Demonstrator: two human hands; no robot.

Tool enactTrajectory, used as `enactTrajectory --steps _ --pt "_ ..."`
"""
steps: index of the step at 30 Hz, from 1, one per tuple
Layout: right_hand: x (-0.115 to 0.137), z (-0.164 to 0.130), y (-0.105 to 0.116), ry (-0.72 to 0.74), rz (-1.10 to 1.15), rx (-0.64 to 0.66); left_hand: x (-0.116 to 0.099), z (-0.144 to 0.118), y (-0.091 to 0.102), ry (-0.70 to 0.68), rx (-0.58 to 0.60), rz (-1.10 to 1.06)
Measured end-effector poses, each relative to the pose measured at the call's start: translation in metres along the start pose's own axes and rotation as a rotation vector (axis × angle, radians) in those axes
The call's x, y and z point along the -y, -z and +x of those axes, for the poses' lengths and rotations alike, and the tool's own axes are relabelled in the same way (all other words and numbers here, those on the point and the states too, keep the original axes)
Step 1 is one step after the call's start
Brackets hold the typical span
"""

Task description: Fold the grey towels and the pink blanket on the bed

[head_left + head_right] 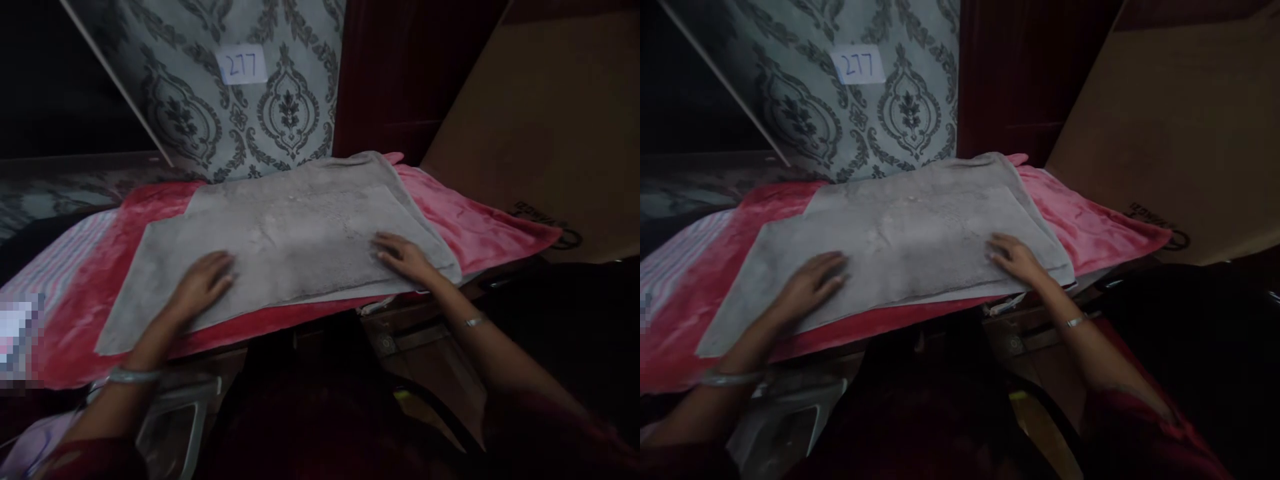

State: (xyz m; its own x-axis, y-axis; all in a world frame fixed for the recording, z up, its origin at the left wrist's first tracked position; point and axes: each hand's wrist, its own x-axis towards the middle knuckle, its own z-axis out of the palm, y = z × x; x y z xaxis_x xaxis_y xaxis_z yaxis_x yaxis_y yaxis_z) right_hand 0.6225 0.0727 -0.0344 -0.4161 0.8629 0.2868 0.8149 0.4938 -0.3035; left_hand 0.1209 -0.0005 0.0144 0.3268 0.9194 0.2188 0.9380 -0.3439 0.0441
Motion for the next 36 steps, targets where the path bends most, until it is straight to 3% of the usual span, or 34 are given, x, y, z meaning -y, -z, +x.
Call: enactTrajectory --steps 2,4,8,16,22,28,33,36 --pt "0.028 -0.013 -0.010 0.147 0.088 0.055 -0.018 -0.017 -0.007 -0.160 0.052 -0.094" --pt "0.047 -0.022 -0.017 0.199 0.096 0.081 -0.036 -0.028 -0.016 -0.265 0.083 -0.164" --pt "0.054 -0.027 -0.022 0.201 0.090 0.087 -0.052 -0.032 -0.027 -0.246 0.071 -0.203" --pt "0.047 -0.023 -0.024 0.191 0.141 0.079 -0.047 -0.032 -0.031 -0.261 -0.015 -0.243" --pt "0.044 -0.021 -0.031 0.224 0.164 0.008 -0.044 -0.037 -0.045 -0.311 -0.088 -0.185" --pt "0.048 -0.020 -0.033 0.281 0.034 -0.063 -0.044 -0.036 -0.056 -0.314 -0.078 -0.090" --pt "0.051 -0.024 -0.035 0.281 0.030 -0.225 -0.043 -0.038 -0.060 -0.315 -0.115 -0.057" --pt "0.050 -0.029 -0.044 0.293 -0.008 -0.220 -0.043 -0.044 -0.065 -0.305 -0.075 -0.032"
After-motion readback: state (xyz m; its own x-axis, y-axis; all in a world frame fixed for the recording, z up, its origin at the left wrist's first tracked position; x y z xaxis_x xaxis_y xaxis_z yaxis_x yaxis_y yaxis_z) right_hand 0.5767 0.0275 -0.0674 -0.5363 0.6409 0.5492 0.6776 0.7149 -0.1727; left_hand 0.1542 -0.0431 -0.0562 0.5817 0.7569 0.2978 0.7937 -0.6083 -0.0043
